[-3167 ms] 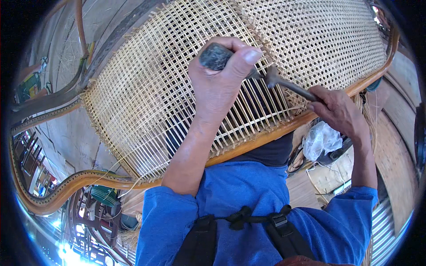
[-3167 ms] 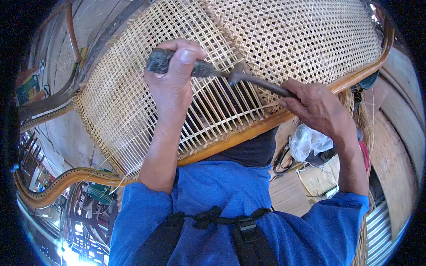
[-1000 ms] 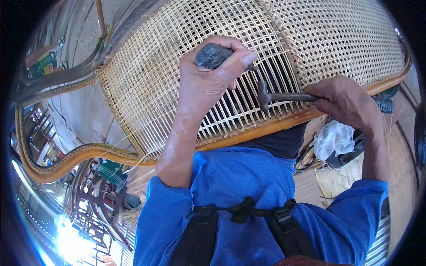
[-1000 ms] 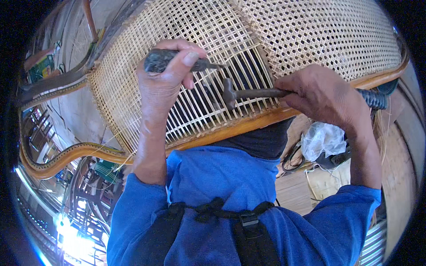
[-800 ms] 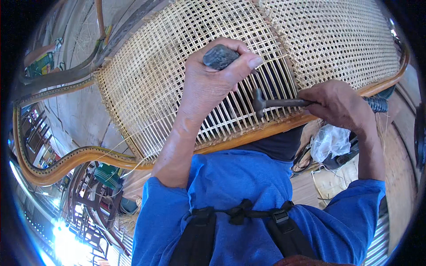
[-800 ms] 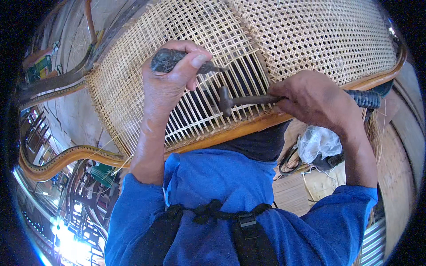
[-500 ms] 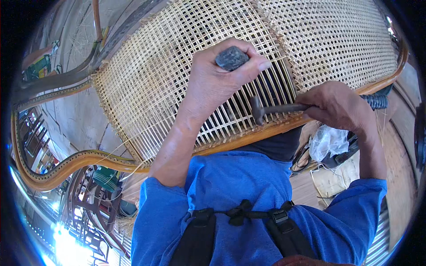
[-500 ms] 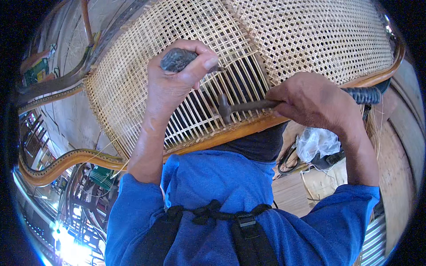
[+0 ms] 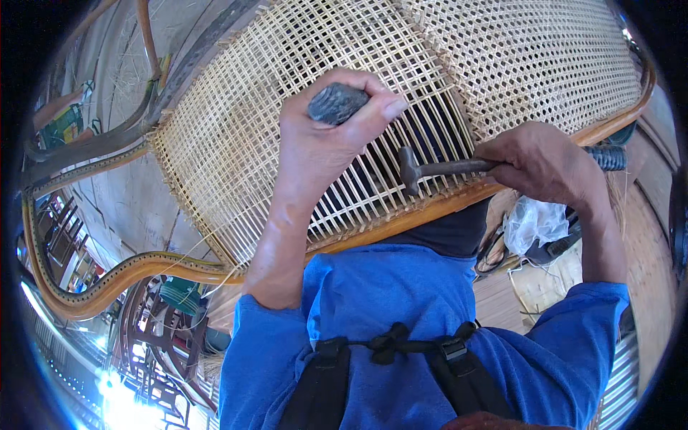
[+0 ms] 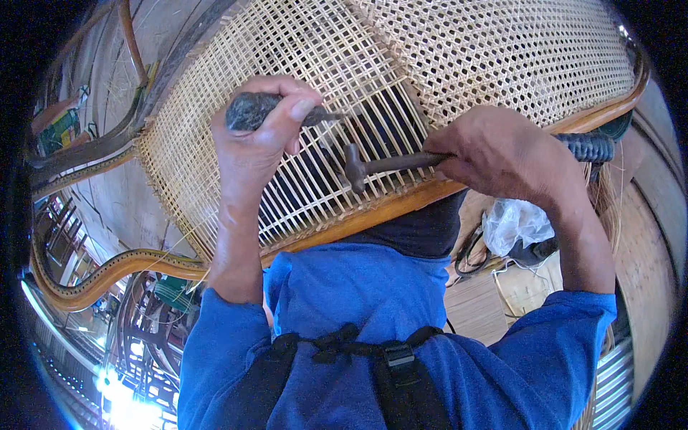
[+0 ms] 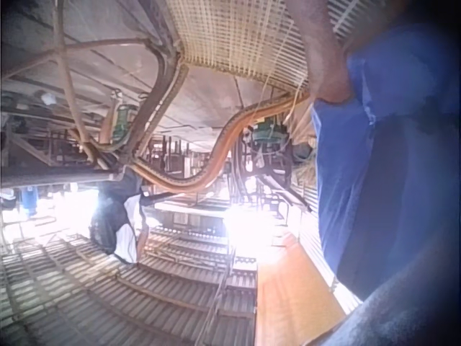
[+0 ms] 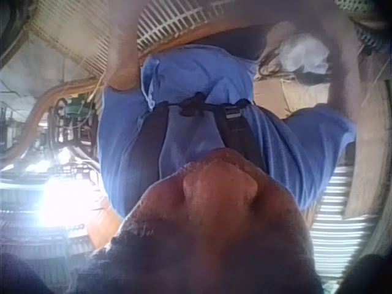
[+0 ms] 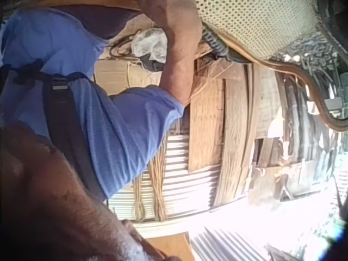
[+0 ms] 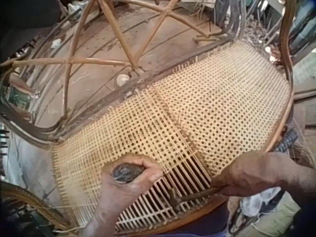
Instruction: Repairing a rattan chair seat by weaving new strips and securing them with a hammer and other tools.
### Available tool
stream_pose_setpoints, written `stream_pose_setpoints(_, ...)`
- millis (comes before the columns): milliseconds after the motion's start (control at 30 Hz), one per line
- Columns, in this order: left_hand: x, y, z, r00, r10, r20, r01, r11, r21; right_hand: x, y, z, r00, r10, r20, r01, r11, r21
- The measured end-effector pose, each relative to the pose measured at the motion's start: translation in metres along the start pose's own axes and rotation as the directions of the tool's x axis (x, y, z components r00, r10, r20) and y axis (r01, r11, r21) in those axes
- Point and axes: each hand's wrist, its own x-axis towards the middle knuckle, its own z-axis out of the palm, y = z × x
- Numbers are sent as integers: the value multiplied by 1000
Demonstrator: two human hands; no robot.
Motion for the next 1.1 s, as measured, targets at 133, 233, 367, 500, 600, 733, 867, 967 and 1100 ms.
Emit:
stream_pose_setpoints(133, -2, -5, -4, 982, -184, -42, 182, 982, -39, 4, -1, 5, 998, -42, -48, 44, 998, 34)
stream_pose_setpoints(233, -5, -2, -1, 1000, -25, -2, 25, 996, 87, 10, -1, 4, 998, -42, -46, 43, 999, 21)
stream_pose_setpoints(367, 0, -7, -4, 999, 30, 22, -32, 994, 105, 4, -7, -6, 985, 124, -123, -125, 992, 0)
stream_pose_setpoints(500, -12, -11, -4, 999, 5, -37, -3, 999, 53, -28, -13, 25, 987, 78, -139, -52, 982, 180)
stream_pose_setpoints(600, -43, -19, -2, 991, 110, -70, -121, 978, -170, -70, -15, 73, 941, 184, -282, -20, 866, 499)
stream_pose_setpoints(733, -80, -22, 8, 991, 130, 13, -125, 970, -209, -107, -38, 173, 864, 495, -90, 7, 167, 986)
stream_pose_setpoints(867, -84, -28, 19, 958, 271, 91, -242, 938, -247, -100, -59, 193, 758, 618, -207, 66, 244, 968)
stream_pose_setpoints(967, -104, -24, 14, 772, 557, 305, -569, 820, -59, -79, -58, 146, 724, 579, -375, -39, 576, 816)
stream_pose_setpoints(1100, -139, -13, 26, 680, 555, 479, -608, 792, -54, -45, -46, 97, 658, 468, -589, -212, 867, 452)
